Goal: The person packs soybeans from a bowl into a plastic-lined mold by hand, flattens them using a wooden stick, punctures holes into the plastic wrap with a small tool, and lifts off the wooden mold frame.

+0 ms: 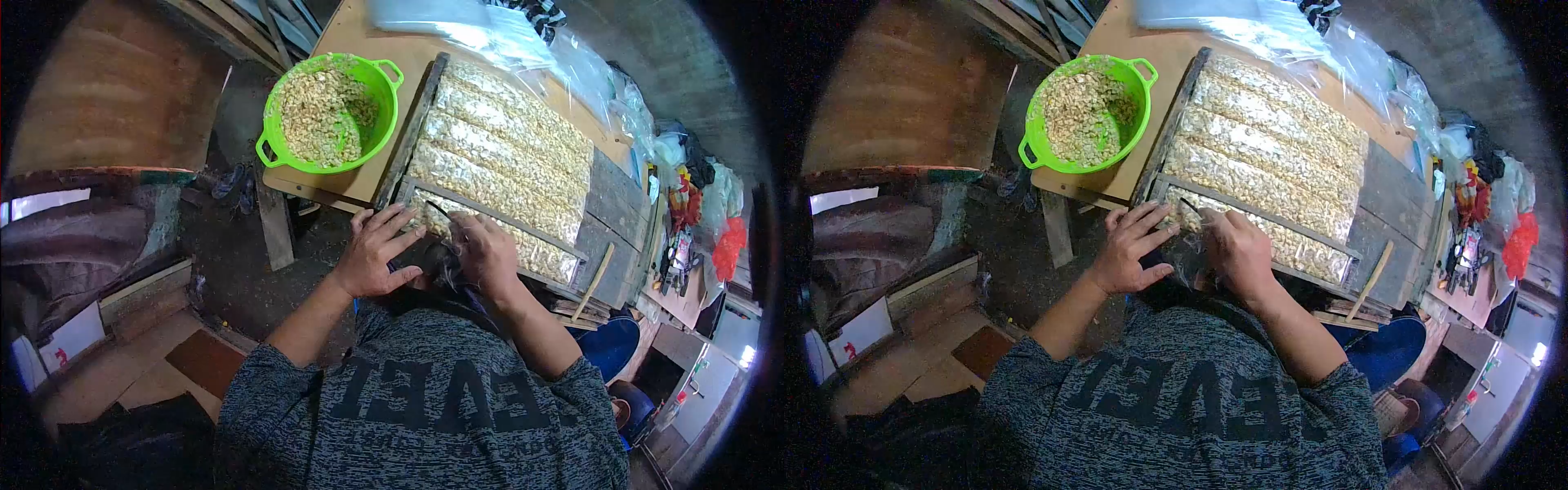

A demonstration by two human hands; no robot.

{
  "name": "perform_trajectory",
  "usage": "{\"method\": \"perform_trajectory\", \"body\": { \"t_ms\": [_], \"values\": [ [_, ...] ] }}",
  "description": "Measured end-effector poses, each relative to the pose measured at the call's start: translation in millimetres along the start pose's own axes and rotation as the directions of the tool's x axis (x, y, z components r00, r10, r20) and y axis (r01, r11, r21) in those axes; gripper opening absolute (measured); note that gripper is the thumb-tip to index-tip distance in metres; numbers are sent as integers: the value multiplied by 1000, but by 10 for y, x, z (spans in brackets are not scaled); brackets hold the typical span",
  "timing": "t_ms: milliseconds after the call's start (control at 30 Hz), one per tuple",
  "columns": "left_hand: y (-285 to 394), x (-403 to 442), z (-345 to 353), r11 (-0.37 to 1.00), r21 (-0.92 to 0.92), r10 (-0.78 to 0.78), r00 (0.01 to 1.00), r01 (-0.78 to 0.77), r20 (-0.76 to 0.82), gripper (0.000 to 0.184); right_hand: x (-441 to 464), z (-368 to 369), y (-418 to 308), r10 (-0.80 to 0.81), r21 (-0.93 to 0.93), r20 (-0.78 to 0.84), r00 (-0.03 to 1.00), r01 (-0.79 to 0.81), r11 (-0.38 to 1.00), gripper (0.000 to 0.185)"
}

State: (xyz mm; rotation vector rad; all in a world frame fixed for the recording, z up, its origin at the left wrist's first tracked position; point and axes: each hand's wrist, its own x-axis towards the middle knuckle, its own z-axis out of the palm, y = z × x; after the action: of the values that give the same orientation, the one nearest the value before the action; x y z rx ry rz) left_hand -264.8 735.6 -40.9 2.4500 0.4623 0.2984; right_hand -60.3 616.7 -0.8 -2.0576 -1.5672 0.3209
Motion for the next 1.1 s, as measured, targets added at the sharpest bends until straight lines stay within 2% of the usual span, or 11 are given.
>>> {"method": "perform_trajectory", "body": {
  "t_ms": [133, 233, 300, 433, 500, 567, 700, 733, 833, 900, 1100],
  "values": [
    [-3, -30, -3, 1000, 26, -1, 1000, 2, -12, 63, -27, -110, -63, 2, 71, -46, 999, 2, 997, 19],
    [64, -46, -49, 999, 43, -32, 999, 33, -20, 63, -123, -247, -31, 83, 92, -97, 992, -74, 993, 19],
    [99, -66, -75, 998, 29, -48, 998, 49, -38, 62, -216, -395, 3, 219, 182, -49, 975, -207, 961, 20],
    [216, -45, -69, 998, 27, -59, 992, 62, -111, 60, -548, -554, 260, 164, 192, -218, 962, -123, 974, 19],
    [330, 43, 12, 998, 54, -13, 996, 18, -94, 60, -797, -695, 333, 256, 177, -192, 947, -223, 959, 18],
    [472, 160, 99, 998, 60, 11, 997, -6, -74, 62, -1063, -728, 443, 393, 265, -239, 888, -330, 906, 18],
    [866, 453, 335, 997, 51, 59, 996, -63, 69, 65, -1575, -814, 724, 542, 365, -394, 743, -415, 834, 18],
    [926, 503, 402, 996, 67, 51, 987, -62, 150, 67, -1682, -856, 790, 595, 369, -395, 700, -472, 801, 18],
    [1101, 629, 577, 992, 87, 79, 980, -96, 180, 71, -1860, -995, 924, 678, 398, -392, 621, -550, 734, 18],
    [1138, 659, 639, 991, 92, 79, 976, -99, 201, 73, -1865, -1009, 992, 684, 388, -436, 585, -564, 729, 17],
    [1129, 651, 741, 991, 103, 65, 973, -90, 221, 74, -1806, -987, 1150, 566, 264, -458, 686, -503, 823, 19]
  ]
}}
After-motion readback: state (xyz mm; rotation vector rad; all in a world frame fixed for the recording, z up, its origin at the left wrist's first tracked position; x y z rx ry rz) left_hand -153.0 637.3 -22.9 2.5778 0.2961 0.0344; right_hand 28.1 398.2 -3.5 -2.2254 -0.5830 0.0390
